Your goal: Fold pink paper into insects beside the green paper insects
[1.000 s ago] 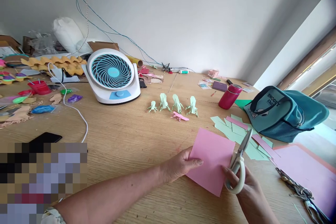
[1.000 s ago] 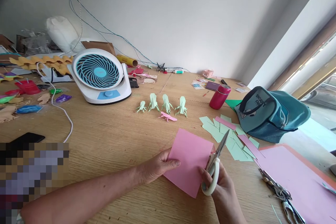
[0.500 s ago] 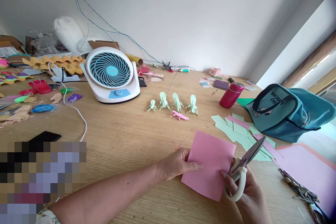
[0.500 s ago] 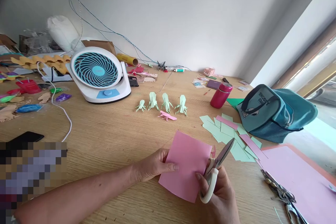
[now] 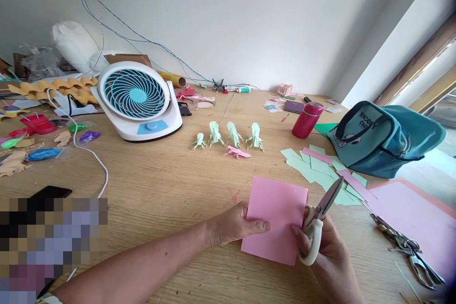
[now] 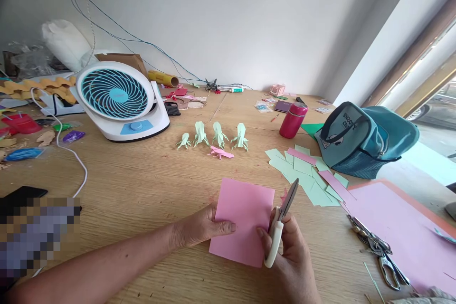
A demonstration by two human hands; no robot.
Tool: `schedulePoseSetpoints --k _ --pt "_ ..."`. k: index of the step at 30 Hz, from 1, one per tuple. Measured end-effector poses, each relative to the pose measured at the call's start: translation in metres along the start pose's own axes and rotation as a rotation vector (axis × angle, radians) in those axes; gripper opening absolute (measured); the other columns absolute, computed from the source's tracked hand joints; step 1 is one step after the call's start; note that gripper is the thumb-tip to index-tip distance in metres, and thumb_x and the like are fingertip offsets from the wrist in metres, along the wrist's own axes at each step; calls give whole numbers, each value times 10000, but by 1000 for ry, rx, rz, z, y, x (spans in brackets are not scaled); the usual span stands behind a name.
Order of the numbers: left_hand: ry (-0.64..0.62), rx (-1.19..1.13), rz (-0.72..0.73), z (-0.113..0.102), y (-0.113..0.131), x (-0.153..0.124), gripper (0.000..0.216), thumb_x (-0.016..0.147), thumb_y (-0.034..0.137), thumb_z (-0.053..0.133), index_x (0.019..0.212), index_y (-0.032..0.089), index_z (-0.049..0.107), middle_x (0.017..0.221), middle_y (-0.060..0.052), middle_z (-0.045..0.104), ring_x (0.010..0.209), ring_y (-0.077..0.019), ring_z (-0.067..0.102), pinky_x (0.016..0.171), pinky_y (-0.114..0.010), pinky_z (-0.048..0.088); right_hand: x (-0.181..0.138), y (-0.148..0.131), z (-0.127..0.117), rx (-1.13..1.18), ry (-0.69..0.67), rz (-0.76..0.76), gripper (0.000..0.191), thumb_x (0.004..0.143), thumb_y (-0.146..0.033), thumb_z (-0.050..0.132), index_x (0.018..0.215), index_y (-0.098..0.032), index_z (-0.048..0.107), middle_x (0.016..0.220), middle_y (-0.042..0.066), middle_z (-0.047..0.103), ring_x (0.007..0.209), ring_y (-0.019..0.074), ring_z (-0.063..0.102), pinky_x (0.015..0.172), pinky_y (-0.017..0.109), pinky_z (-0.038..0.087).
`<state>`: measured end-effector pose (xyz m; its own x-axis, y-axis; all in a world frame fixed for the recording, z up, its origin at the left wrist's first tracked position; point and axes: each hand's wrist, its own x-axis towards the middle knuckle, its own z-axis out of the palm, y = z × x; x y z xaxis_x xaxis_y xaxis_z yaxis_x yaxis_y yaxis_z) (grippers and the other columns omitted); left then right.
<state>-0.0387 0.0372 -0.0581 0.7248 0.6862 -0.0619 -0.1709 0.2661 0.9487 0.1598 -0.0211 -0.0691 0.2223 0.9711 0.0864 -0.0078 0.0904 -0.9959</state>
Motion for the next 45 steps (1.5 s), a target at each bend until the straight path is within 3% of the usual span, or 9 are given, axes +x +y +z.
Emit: schedulePoseSetpoints --k 6,9,13,18,31,34,38,42,45 --pt "56 51 26 6 -1 1 429 825 431 690 1147 149 680 1106 -123 707 1013 -267 643 890 -376 480 5 12 -15 -77 -77 -58 350 745 -332 788 1038 -264 610 772 -16 616 672 142 575 608 205 542" --pt "47 88 49 9 0 1 445 850 418 664 1202 145 664 1184 -136 686 1103 -293 618 960 -403 455 7 17 -20 -95 -91 -93 327 779 -316 761 1059 -283 596 750 -30 604 640 129 562 593 193 535" --pt "85 128 151 12 0 2 481 872 382 646 1294 154 613 1285 -138 639 1214 -309 561 1030 -415 419 8 16 -19 -116 -94 -128 331 790 -320 749 1082 -281 597 773 -19 617 658 138 571 600 201 533" --pt "105 180 163 12 -3 3 419 887 379 621 1224 132 656 1206 -138 681 1156 -297 596 1005 -403 438 8 5 -13 -153 -91 -118 240 820 -362 717 1012 -264 612 769 -12 625 643 137 564 572 200 507" --pt "173 178 300 6 -8 1 353 913 318 602 1244 206 653 1195 -85 693 1134 -241 613 997 -345 455 6 7 -19 -212 -35 -134 271 866 -439 646 1073 -274 586 988 37 615 833 191 555 708 270 482" --pt "222 120 296 5 -3 0 348 895 325 629 1221 209 666 1184 -80 698 1130 -238 614 989 -339 457 6 2 -20 -200 -114 -151 222 911 -453 567 1029 -268 595 959 44 586 842 207 528 692 286 458" --pt "378 -47 266 0 6 3 331 843 353 694 1113 164 716 1074 -92 734 1069 -252 642 960 -350 469 5 -5 -20 -163 -322 -103 351 929 -554 448 911 -235 594 879 56 554 780 213 470 662 314 410" --pt "530 -345 243 -7 16 9 304 763 334 771 1007 156 733 1009 -93 745 998 -249 670 900 -344 504 2 -1 -22 -86 -559 50 411 930 -591 411 1083 -238 554 780 40 576 679 193 442 620 313 377" --pt "566 -462 235 -13 24 11 279 787 292 745 1033 166 715 1094 -97 721 1029 -230 658 869 -317 520 1 6 -23 -50 -676 107 415 951 -566 390 1126 -223 545 750 42 602 643 185 462 618 317 385"
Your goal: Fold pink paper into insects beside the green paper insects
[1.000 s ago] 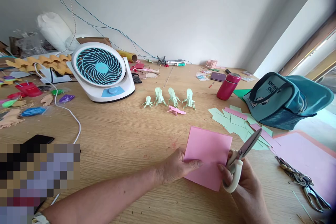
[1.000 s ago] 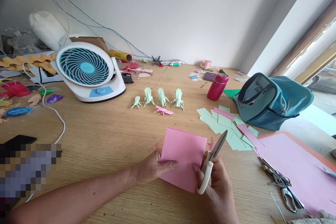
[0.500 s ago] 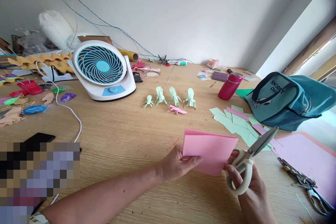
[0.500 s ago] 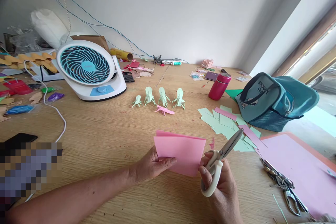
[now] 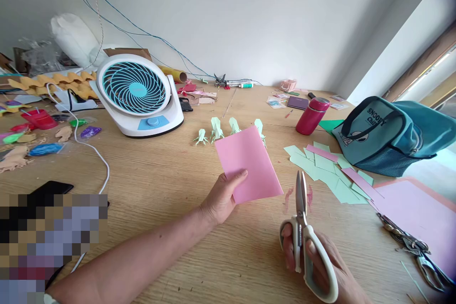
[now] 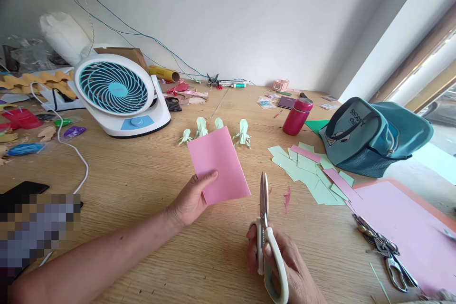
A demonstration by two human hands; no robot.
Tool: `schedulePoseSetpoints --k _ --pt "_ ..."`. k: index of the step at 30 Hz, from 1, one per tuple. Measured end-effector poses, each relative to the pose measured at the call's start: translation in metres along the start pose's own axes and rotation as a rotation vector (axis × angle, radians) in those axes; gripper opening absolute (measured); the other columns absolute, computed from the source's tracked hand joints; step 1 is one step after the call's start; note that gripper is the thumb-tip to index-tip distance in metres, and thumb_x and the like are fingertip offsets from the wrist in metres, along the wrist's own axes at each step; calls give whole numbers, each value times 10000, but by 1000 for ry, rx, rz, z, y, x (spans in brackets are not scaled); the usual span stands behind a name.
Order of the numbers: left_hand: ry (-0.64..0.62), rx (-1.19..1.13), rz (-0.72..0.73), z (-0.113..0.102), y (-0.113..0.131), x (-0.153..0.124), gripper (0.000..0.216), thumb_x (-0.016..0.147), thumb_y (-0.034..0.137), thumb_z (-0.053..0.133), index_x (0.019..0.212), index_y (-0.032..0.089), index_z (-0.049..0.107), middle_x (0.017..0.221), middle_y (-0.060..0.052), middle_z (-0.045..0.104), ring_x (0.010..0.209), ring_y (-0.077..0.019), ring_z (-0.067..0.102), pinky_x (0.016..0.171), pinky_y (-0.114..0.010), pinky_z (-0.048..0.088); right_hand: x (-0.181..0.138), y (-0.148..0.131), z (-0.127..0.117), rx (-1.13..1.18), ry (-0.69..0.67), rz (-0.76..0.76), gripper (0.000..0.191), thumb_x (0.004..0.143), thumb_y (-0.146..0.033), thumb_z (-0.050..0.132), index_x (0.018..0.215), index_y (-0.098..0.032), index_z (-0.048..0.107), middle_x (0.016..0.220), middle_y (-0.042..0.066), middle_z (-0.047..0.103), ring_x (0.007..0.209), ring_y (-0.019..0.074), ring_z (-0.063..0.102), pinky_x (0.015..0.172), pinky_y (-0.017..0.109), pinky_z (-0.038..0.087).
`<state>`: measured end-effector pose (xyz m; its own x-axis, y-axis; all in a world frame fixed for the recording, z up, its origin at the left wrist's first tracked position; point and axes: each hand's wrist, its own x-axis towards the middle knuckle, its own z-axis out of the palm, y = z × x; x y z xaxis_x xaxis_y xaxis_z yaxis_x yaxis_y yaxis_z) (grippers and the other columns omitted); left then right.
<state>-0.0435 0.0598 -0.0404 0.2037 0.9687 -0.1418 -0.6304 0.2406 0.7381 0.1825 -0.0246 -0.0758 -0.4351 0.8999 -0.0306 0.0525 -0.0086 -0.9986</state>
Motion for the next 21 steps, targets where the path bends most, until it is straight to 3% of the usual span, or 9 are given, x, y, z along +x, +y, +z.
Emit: schedulePoseSetpoints --k 3,8,14,21 --pt "59 -90 -42 -1 6 5 312 812 252 712 1111 167 677 1178 -98 689 1065 -212 644 868 -301 529 0 6 -2 40 -24 -17 443 945 -575 403 1139 -206 555 789 65 627 665 195 521 657 335 429" --pt "245 -149 -110 -3 9 10 215 824 194 692 1033 148 675 990 -56 732 852 -147 687 731 -224 555 1 3 -5 167 -154 -6 490 951 -599 373 1140 -183 550 847 96 651 660 188 578 640 331 468" --pt "239 -158 -132 -3 8 9 202 822 200 698 1015 149 664 941 -51 737 822 -150 698 736 -232 567 -1 -7 -3 158 -223 33 484 974 -577 336 1071 -154 551 771 85 653 623 187 612 603 321 469" --pt "240 -162 -136 -3 9 10 155 824 200 699 968 157 663 931 -37 736 818 -141 698 735 -224 567 -3 0 -6 132 -226 68 485 976 -581 332 1056 -151 542 778 94 672 618 191 637 576 311 479"
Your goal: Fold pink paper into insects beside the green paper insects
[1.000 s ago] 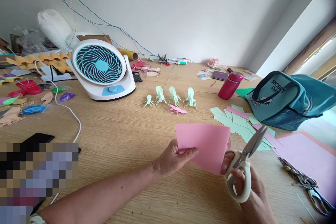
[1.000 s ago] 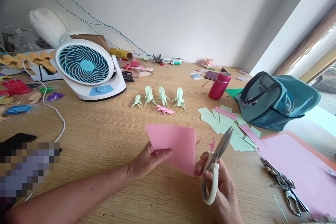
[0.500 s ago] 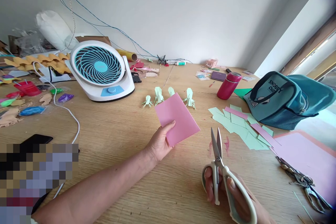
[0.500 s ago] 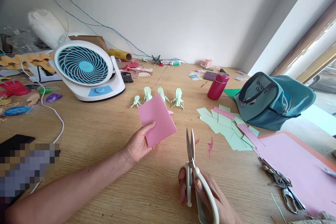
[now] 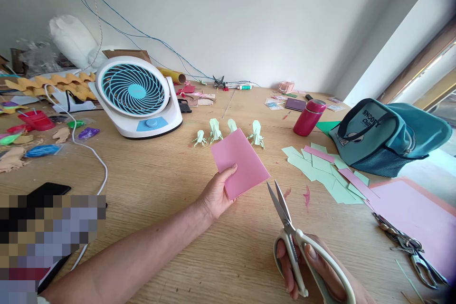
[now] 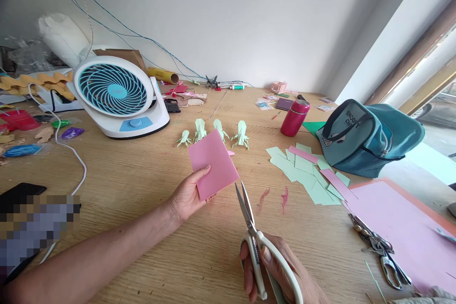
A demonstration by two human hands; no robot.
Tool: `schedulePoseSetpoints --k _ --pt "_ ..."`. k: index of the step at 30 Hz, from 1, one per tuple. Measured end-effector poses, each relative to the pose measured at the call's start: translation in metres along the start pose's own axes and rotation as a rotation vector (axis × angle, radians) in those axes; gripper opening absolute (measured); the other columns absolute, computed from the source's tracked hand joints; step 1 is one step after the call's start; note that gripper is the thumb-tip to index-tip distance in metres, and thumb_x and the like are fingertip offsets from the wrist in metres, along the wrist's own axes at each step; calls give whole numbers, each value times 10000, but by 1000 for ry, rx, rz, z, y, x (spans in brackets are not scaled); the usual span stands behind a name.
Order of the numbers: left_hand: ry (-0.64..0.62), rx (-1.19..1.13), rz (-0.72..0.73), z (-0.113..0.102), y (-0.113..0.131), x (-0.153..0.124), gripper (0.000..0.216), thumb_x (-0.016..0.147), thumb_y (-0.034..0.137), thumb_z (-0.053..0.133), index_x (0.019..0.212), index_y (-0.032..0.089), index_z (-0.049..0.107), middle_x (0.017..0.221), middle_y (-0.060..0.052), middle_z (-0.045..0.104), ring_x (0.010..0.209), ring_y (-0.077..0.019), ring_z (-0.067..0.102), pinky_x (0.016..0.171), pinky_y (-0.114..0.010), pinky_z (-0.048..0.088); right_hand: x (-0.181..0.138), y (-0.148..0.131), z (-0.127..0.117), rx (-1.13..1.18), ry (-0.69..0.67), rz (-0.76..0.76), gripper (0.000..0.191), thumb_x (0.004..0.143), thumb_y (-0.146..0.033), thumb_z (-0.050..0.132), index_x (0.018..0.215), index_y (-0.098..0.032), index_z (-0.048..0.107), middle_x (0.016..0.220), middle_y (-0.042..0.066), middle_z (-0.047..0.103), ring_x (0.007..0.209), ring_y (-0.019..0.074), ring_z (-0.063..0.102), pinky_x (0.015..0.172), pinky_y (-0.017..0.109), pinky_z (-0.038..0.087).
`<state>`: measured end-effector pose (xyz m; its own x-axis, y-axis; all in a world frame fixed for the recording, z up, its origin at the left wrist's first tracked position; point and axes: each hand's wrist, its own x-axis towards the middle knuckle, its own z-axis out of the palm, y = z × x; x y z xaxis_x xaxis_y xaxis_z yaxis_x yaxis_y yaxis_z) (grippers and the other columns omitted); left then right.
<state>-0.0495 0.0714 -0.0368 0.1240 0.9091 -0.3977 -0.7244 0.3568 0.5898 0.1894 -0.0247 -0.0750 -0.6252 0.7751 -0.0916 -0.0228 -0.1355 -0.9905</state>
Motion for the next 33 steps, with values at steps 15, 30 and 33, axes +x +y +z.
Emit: schedulePoseSetpoints --k 15,30,33 --pt "-176 71 26 -4 -2 0 310 840 219 686 1146 176 652 1115 -70 715 997 -196 678 818 -282 562 -1 2 0 115 17 18 492 968 -588 353 1089 -142 523 793 103 680 640 194 651 592 316 479" --pt "-227 212 52 -8 -2 2 378 716 233 816 1068 164 697 1088 -79 728 1013 -206 667 880 -315 521 4 -2 1 107 36 7 480 971 -585 349 1064 -151 533 758 77 654 622 187 630 595 317 469" --pt "-225 242 59 -8 -1 3 425 678 245 842 1069 162 698 1084 -81 728 1004 -207 668 883 -312 510 4 -3 3 115 51 -4 488 963 -595 352 1054 -153 538 746 77 652 616 188 619 585 315 463"
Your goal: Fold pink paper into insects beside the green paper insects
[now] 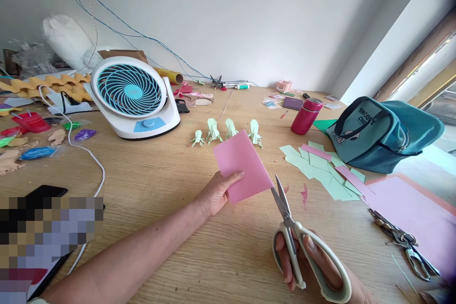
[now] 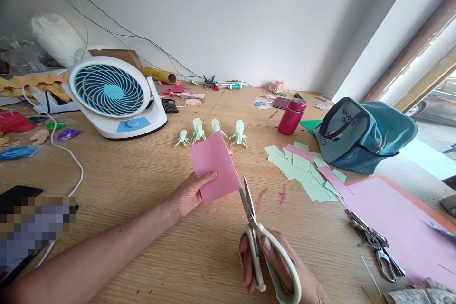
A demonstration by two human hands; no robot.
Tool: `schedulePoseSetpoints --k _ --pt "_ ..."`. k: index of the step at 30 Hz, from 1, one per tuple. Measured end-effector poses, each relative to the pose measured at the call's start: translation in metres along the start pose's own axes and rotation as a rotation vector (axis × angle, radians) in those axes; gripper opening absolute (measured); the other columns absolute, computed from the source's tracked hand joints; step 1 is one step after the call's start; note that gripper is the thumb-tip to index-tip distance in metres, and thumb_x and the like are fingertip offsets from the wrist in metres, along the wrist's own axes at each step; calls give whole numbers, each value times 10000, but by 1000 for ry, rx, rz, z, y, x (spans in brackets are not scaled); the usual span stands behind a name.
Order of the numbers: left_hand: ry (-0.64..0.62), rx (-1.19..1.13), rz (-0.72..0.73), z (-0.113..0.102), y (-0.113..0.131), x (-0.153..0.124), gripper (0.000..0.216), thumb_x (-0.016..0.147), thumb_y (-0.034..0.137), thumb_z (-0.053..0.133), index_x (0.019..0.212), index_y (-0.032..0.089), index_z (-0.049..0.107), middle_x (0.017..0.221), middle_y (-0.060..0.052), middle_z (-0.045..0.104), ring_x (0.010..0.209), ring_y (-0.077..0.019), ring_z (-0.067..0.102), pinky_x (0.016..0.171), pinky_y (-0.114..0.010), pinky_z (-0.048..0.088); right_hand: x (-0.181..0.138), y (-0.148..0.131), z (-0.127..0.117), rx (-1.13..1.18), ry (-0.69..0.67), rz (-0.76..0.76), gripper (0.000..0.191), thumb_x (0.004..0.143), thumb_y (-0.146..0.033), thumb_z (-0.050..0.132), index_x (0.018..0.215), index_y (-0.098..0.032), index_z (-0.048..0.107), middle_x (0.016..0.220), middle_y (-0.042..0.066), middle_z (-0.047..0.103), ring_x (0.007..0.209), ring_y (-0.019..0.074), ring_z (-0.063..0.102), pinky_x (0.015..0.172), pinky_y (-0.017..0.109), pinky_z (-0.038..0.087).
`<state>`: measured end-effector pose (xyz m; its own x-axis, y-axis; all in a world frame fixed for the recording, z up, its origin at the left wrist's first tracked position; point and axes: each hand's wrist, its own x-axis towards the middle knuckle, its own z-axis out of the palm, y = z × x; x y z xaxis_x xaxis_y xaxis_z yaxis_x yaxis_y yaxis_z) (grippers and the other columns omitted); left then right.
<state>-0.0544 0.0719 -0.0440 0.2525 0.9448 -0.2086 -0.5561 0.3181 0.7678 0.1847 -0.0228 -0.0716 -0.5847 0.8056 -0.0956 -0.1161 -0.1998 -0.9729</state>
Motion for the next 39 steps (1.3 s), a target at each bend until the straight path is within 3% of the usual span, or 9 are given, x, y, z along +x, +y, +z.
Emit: schedulePoseSetpoints --k 13,19,25,30,39 --pt "-64 73 -13 -6 3 4 489 674 273 837 1113 143 666 1250 -143 654 1133 -270 615 904 -359 494 1 -11 9 -15 61 30 533 923 -656 394 976 -157 573 672 62 643 537 158 568 528 285 423" --pt "-78 102 23 -9 3 7 487 668 301 840 1095 133 676 1219 -150 670 1161 -298 602 956 -396 469 -2 -4 6 -72 130 50 520 936 -632 402 1019 -148 575 626 42 629 500 147 547 493 265 409" --pt "-81 139 24 -9 6 6 483 669 326 838 1084 133 684 1213 -149 672 1161 -307 599 937 -395 473 -1 5 2 -57 117 14 509 943 -620 402 983 -141 568 538 6 575 421 113 474 432 240 362" --pt "-97 157 40 -9 7 5 508 675 331 834 1119 144 673 1235 -144 659 1190 -316 574 964 -407 448 -1 -2 7 -78 167 41 490 952 -600 417 966 -133 567 545 -3 555 431 98 445 452 242 353" --pt "-89 171 36 -11 7 7 559 672 339 835 1164 141 656 1202 -150 672 1159 -305 590 918 -389 469 3 -8 10 -96 140 -3 467 962 -582 405 911 -141 549 490 -25 520 392 83 382 423 230 299"
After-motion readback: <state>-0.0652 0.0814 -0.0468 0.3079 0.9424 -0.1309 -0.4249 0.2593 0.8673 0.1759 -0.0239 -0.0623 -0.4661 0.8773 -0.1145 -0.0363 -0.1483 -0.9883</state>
